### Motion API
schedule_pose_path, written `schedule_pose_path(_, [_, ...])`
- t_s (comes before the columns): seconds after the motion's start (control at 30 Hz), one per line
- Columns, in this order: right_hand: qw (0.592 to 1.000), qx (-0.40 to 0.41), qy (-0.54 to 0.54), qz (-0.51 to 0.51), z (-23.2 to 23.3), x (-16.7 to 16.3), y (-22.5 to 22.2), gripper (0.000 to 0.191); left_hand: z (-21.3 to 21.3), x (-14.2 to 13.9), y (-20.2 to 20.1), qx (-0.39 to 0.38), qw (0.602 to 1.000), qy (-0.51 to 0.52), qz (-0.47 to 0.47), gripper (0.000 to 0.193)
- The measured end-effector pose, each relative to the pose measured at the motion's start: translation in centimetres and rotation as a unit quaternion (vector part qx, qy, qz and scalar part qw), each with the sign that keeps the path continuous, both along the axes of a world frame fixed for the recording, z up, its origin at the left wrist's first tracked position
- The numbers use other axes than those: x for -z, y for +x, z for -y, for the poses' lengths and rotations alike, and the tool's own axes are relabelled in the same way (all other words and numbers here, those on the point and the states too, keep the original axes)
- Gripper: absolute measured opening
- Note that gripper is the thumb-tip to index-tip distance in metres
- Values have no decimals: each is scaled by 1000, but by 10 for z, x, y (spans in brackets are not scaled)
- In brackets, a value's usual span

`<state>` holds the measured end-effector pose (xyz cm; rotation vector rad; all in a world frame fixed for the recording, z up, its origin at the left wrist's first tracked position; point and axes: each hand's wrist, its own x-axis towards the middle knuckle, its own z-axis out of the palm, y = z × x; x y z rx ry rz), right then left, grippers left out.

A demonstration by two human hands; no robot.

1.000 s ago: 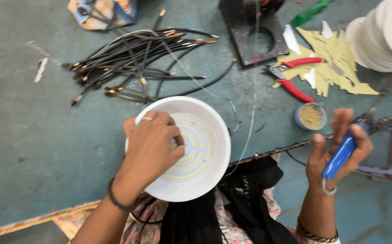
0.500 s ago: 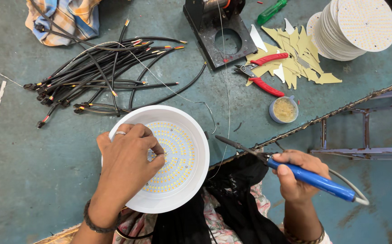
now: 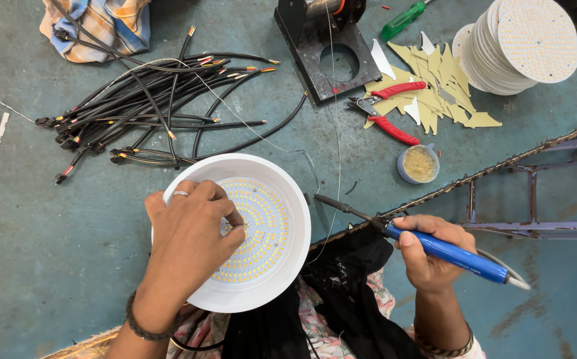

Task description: The person solders wires to the center of a circular LED panel using a soldering iron and solder wire. They apply flux paste, attach wires, and wipe the surface with a cloth. The person handles multiple LED panels and wires on a workbench.

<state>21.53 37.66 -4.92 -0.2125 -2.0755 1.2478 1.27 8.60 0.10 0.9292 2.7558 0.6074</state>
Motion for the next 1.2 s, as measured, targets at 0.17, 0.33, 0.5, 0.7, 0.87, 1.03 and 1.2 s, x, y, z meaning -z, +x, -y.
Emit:
schedule_pose_path(0.17, [1000,7,8,27,2,-7,-2,17,-1,0,-1,-1,1000,-4,-1,10])
schedule_pose_path(0.33, [997,-12,60,36,3,-22,-10,16,0,-1,0,-3,1000,-2,2,11])
schedule_pose_path(0.5, [999,19,34,36,3,-32,-10,17,1,-4,0,2,1000,1,10,8])
schedule_pose_path(0.7, [977,34,-150,-149,-7,-30,2,17,3,1,0,6,999,34,-23,7])
schedule_pose_path(0.87, [969,26,-130,-207,-17,-13,3,28,7,5,0,17,997,67,-35,7])
schedule_pose_path(1.03, [971,-23,-121,-207,-14,1,-2,34,7,5,1,12,996,77,-38,5])
schedule_pose_path(1.2, [981,-60,-98,-158,3,1,-9,40,7,5,1,9,995,88,-37,5])
